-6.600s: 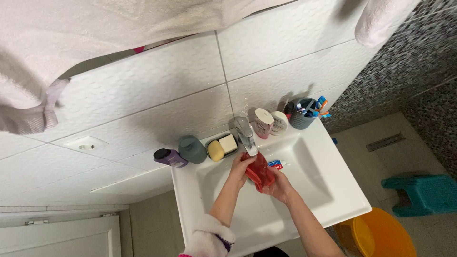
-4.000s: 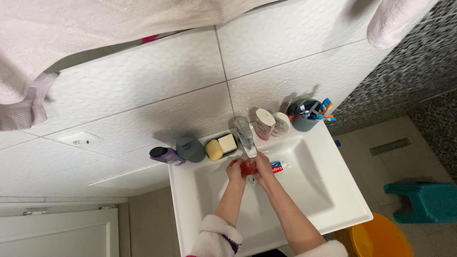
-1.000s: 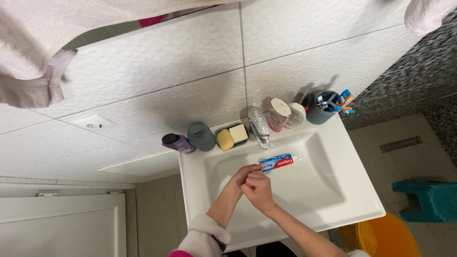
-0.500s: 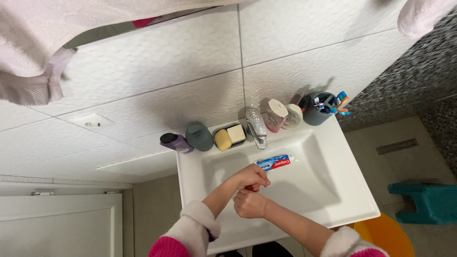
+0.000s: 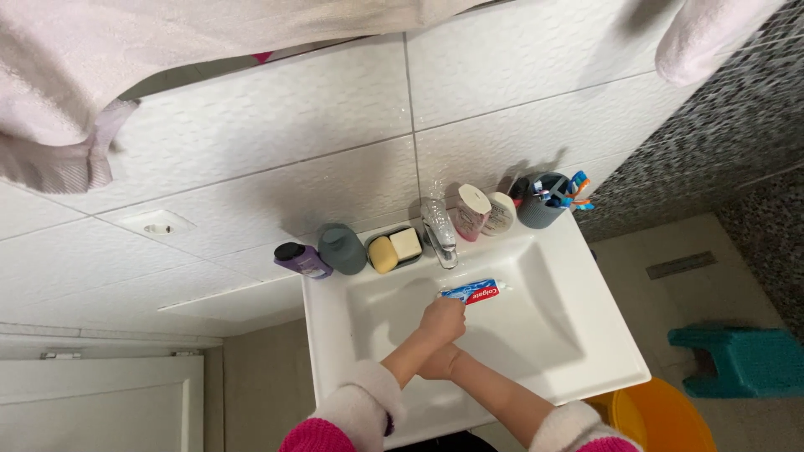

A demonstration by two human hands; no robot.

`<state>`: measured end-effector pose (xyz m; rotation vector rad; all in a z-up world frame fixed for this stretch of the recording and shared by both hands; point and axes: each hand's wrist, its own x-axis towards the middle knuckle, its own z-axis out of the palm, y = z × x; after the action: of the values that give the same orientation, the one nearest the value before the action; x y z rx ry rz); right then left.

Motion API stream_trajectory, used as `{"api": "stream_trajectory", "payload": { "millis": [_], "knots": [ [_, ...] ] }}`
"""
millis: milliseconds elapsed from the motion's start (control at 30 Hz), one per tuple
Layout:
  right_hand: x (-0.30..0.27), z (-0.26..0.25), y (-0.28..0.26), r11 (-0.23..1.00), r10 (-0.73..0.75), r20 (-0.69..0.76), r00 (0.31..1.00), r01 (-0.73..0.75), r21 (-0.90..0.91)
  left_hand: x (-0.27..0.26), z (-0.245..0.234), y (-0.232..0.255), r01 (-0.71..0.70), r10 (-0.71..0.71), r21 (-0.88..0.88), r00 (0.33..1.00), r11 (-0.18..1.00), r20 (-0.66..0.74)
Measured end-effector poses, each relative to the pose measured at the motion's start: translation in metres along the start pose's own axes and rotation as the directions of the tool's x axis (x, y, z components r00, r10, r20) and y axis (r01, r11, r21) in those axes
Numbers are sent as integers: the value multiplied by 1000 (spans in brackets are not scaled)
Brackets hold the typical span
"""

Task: The person wipes a tiled shelf above the toilet with a red cloth, then moves several toiletries from the sink to the shelf. They rinse and wipe a purple bottle, then place it on the shelf. The person also moves a cream jar, a lotion bottle, a soap dispenser, a soap dish, a toothbrush holder, and a small red bottle to the shelf.

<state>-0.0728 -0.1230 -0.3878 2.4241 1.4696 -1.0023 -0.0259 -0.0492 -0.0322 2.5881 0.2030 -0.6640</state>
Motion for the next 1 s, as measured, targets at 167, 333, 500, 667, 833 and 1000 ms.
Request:
{"api": "stream_trajectory", "payload": {
  "millis": [167,333,500,667,833,1000],
  "knots": [
    [-244,-296,-67,668,-721,-404,563,410,-621,-44,-84,2,128,62,-708,970,694,236],
    [-321,-362,-88,799,-178,-910,374,594,88,-76,-116,-14,383,165,-853,872,354,460],
    [-344,-359,-75,12,716,-348,605,488,873,-102,-111,-29,375,367,-915,839,149,403],
    [-401,-394,-109,-65,865,-169,473,440,896,-135,-110,-22,91,279,-964,946,251,162],
    [-413,-368,-123,-221,936,59,348,447,867,-165,-105,-9,-77,367,-957,930,278,32],
    [-434,-361,-157,-421,902,231,364,629,654,-189,-88,8,33,461,-993,883,111,81]
  ]
}}
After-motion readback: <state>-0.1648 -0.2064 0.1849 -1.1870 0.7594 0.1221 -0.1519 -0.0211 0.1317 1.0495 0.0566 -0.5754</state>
